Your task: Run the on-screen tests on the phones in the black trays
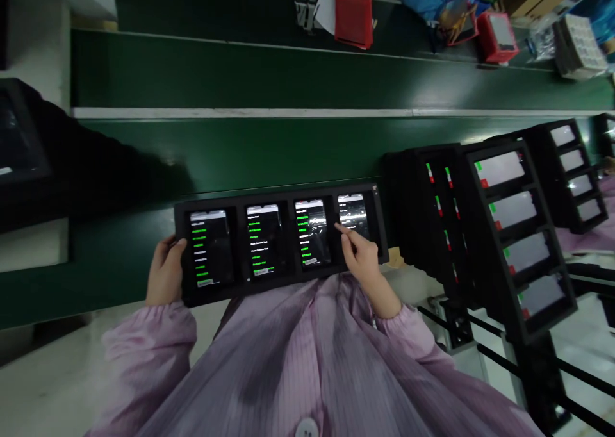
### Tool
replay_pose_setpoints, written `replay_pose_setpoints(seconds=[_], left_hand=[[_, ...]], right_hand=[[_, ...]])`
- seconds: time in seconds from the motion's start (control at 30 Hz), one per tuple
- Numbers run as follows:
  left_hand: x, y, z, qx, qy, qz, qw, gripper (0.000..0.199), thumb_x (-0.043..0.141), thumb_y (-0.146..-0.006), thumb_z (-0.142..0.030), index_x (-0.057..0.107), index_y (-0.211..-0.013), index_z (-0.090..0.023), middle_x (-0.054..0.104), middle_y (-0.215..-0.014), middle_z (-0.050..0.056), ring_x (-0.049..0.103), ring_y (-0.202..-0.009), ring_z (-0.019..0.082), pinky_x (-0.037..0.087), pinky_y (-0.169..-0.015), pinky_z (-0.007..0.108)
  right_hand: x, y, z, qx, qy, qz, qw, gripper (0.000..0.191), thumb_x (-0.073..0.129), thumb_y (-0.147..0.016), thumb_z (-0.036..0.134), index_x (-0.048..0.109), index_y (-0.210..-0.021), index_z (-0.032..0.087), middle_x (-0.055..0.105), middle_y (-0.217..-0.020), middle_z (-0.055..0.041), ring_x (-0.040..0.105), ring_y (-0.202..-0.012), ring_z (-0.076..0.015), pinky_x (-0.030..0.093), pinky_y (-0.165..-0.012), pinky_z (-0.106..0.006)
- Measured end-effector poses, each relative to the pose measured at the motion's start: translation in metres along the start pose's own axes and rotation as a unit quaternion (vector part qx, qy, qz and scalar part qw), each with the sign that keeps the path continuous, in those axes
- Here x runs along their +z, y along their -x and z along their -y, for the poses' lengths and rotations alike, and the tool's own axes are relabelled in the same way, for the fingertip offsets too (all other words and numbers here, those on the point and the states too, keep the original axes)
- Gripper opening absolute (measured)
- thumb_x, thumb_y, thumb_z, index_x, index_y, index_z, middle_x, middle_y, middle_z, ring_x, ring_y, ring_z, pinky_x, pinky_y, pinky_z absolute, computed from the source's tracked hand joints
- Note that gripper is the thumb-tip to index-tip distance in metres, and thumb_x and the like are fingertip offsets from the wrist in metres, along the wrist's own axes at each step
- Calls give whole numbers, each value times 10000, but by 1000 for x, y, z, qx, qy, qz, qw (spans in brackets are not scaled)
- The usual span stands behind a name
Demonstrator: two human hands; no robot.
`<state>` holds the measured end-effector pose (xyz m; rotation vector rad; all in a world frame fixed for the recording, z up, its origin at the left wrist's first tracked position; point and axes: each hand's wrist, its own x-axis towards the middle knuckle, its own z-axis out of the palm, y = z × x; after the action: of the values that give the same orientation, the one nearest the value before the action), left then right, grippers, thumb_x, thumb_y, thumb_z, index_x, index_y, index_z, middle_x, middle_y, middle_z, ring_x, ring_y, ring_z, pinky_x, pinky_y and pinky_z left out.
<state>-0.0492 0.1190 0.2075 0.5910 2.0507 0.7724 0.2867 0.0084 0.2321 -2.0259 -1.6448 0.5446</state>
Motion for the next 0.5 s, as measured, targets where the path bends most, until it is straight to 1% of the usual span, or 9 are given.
replay_pose_setpoints(seconds=[0.1, 0.17, 0.23, 0.3, 0.4, 0.5], left_hand=[[-7, 1, 6, -4, 12, 27, 1000, 357, 682, -585, -334, 649, -931, -250, 665, -931, -1, 615, -901, 180, 511, -678, 232], [-13, 0, 13, -12, 26, 42, 999, 394, 699, -549, -341, 663, -932, -257, 677, -946, -9, 617, -924, 175, 507, -711, 221], [-17, 0, 19, -22, 35, 52, 998, 411, 708, -523, -345, 671, -922, -257, 687, -930, -15, 618, -932, 169, 502, -749, 212], [-19, 0, 22, -25, 37, 56, 997, 407, 709, -506, -344, 673, -901, -253, 693, -920, -13, 617, -931, 171, 498, -743, 207], [-18, 5, 19, -16, 30, 58, 998, 389, 702, -503, -351, 665, -876, -247, 690, -921, 0, 609, -921, 182, 497, -692, 214], [-15, 12, 12, -10, 23, 48, 999, 377, 693, -504, -348, 660, -865, -244, 681, -914, 1, 602, -915, 176, 488, -673, 204]], right_hand=[[5, 12, 5, -41, -21, 75, 996, 366, 420, -1030, 307, 732, -1197, 216, 802, -1065, -54, 688, -625, -139, 551, -644, -248], [8, 17, 6, -61, -27, 110, 992, 352, 429, -1026, 294, 727, -1196, 214, 798, -1090, -50, 735, -721, -151, 578, -708, -251], [11, 18, 7, -60, -22, 116, 991, 352, 423, -1030, 285, 716, -1210, 209, 779, -1165, -58, 760, -831, -165, 593, -765, -260], [14, 14, 9, -44, -11, 109, 993, 354, 418, -1036, 281, 695, -1248, 217, 746, -1251, -59, 765, -917, -174, 600, -797, -269], [20, 2, 13, -28, 5, 104, 994, 366, 418, -1043, 283, 655, -1318, 240, 711, -1320, -42, 756, -1006, -186, 607, -803, -278], [27, -11, 19, -28, 25, 110, 993, 378, 420, -1045, 290, 643, -1344, 225, 696, -1344, -48, 741, -1070, -212, 613, -788, -293]])
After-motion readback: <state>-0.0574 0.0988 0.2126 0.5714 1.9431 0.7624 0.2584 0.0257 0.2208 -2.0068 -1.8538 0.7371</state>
